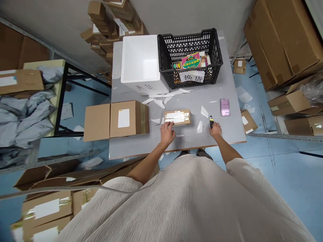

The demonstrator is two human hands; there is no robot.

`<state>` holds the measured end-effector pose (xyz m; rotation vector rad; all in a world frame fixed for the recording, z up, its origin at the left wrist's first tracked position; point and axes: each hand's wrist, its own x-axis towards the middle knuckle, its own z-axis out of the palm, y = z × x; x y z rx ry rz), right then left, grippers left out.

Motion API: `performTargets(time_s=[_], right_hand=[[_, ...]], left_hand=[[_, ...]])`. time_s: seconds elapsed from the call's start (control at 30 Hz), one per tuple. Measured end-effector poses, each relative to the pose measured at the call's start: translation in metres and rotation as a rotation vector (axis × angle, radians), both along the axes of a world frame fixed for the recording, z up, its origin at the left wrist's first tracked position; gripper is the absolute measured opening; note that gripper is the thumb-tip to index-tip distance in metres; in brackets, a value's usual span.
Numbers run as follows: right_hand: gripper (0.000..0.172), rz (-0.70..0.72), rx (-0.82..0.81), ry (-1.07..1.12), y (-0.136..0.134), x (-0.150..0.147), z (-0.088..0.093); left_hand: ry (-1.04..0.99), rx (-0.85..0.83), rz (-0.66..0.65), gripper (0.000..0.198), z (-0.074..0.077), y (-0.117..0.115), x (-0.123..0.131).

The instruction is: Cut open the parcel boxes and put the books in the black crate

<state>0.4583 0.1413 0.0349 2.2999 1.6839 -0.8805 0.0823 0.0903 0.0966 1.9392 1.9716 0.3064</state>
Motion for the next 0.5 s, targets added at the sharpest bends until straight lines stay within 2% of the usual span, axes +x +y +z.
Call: performTargets(time_s=[0.23,0.5], right_hand=[[0.027,0.02,-0.025,0.026,0.0,0.004,0.011],[0.032,0.015,0.008,0.03,-0.003,0.021,0.027]], left_hand=[[0.003,-0.001,0.034,0.066,0.003,0.003,0.004],[-0.009,-0.016,0.105,0.059,0.003,0.013,0.008]])
